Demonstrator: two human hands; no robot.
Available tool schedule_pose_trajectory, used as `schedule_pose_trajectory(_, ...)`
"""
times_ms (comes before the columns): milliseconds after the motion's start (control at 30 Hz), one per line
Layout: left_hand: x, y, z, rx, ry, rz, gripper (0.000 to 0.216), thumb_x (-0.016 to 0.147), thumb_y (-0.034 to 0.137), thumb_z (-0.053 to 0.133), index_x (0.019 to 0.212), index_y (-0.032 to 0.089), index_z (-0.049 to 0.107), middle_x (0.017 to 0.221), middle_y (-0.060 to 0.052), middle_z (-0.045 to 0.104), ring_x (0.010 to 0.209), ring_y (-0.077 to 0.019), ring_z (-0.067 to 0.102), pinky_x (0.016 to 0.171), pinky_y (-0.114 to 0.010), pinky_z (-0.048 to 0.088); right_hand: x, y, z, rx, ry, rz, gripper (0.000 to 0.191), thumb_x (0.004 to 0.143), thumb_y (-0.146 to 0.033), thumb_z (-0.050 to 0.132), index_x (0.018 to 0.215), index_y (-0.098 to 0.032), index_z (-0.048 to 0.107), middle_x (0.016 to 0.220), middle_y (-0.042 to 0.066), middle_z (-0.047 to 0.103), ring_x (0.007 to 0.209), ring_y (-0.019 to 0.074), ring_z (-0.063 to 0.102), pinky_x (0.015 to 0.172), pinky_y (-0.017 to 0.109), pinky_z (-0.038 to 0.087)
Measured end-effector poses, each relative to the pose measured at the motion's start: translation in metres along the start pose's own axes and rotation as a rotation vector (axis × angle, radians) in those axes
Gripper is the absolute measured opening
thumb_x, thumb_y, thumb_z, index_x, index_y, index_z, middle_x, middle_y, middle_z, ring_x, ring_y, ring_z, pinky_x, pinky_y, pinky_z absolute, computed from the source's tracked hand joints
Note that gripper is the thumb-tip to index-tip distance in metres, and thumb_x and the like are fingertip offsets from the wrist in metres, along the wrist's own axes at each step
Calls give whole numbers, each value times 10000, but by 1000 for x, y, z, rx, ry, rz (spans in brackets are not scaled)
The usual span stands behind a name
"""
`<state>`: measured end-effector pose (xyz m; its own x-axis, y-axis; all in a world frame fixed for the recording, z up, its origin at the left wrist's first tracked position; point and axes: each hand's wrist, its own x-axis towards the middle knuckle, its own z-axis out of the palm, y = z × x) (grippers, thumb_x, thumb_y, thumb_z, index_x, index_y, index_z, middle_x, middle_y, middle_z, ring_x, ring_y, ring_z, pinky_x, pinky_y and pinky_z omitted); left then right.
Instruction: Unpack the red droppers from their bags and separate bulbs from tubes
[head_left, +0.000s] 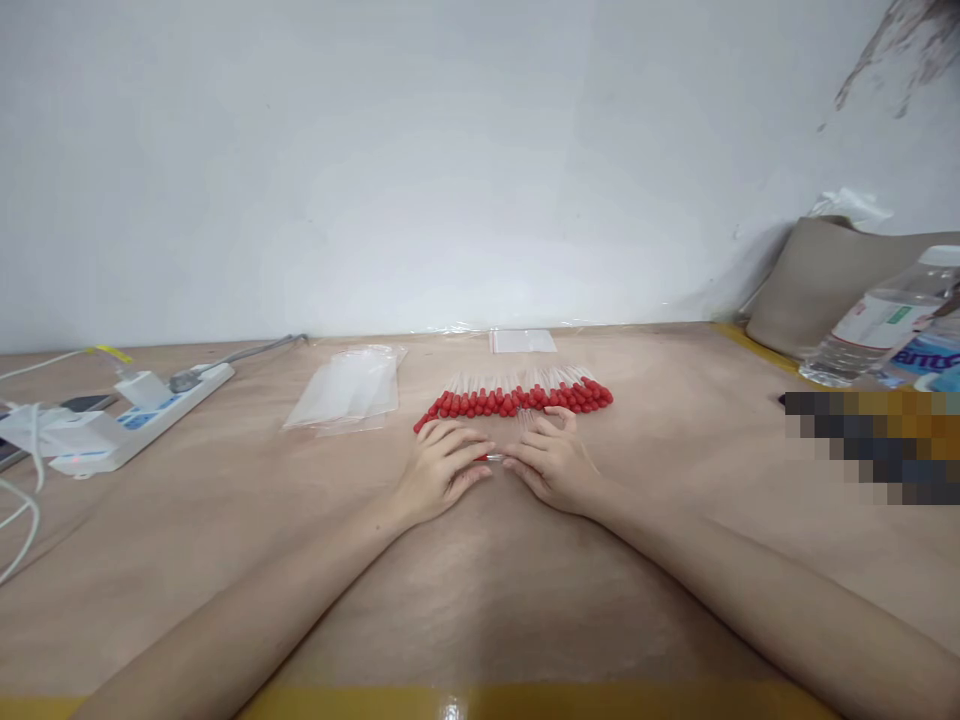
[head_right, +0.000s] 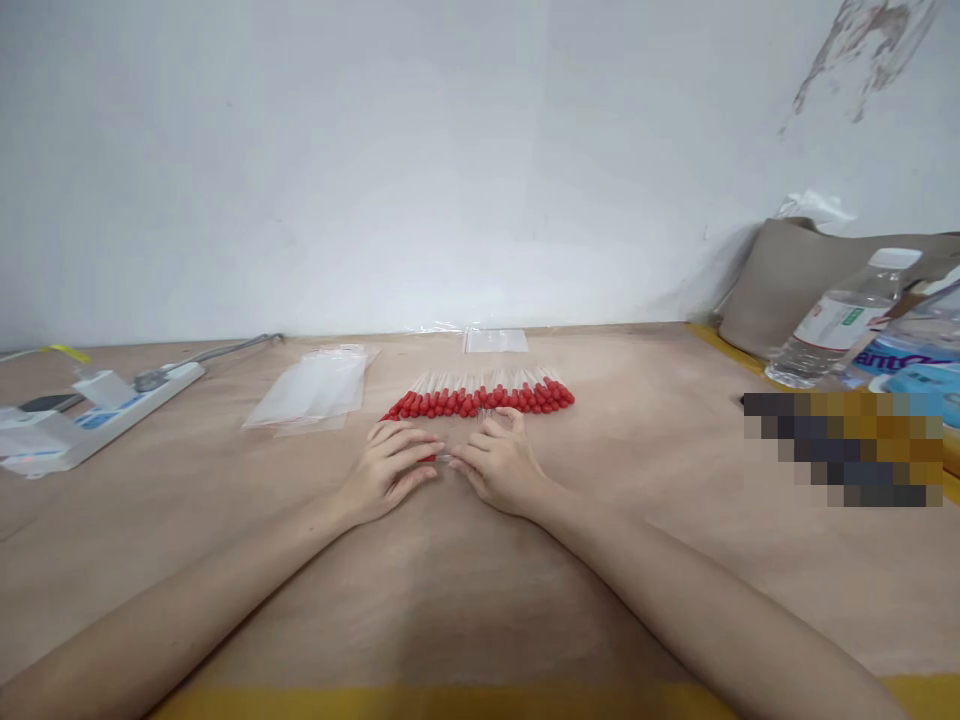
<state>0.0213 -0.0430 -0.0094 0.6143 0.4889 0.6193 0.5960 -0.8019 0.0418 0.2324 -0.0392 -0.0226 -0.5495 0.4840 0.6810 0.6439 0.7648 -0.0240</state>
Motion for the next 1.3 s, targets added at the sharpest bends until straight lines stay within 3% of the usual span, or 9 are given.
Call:
schedule_pose_trajectory(167,2,3,1,21,-76,-16,153,865,251,445,836,183,579,806,-14,629,792,-147,508,819,-347,320,0,-2,-1,20,63,-80,187,845,-283,471,791,-218,638,579,-30,576,660,102,431,889,380,188)
schedule_pose_trajectory(300,3,8,-4,58,-163,11,191,873,238,388,807,176,556,764,-17,597,764,-150,489,818,-360,298,-1,-3,-4,0,80,-139,163,840,-269,478,796,-213,625,553,-39,561,639,96,415,859,357,198)
schedule_pose_trajectory(567,3,9,-10,73,-224,75,251,880,246,334,764,178,546,707,-19,566,735,-157,474,855,-392,279,-5,-5,-8,-110,60,-215,158,860,-265,444,871,-240,600,568,-49,561,641,95,432,850,349,196)
schedule_pose_trajectory(733,0,9,-13,-10,-251,81,303,887,236,277,719,185,525,675,-23,550,697,-154,464,855,-384,291,-12,-5,-9,-163,-28,-200,195,878,-266,411,925,-306,596,585,-73,576,639,81,457,860,335,175)
schedule_pose_trajectory(1000,-4,16,-21,-182,-311,46,344,897,254,226,645,185,450,628,-15,507,641,-147,454,812,-368,317,-18,-7,-15,-115,-229,-224,344,880,-209,368,1105,-422,516,708,-92,611,688,69,519,774,296,256)
schedule_pose_trajectory(1200,-10,13,-21,-341,-313,-1,361,900,242,216,594,182,397,579,5,492,590,-123,456,790,-341,344,-22,-5,-18,-138,-37,-308,335,854,-213,443,1079,-446,527,676,-117,600,638,53,497,742,268,244)
schedule_pose_trajectory(1300,-17,-8,-29,-246,-169,-130,374,903,289,223,596,189,413,577,-1,483,601,-138,464,735,-333,368,-20,6,-23,-203,94,-139,227,837,-250,483,954,-406,599,626,-105,603,621,69,487,776,297,223)
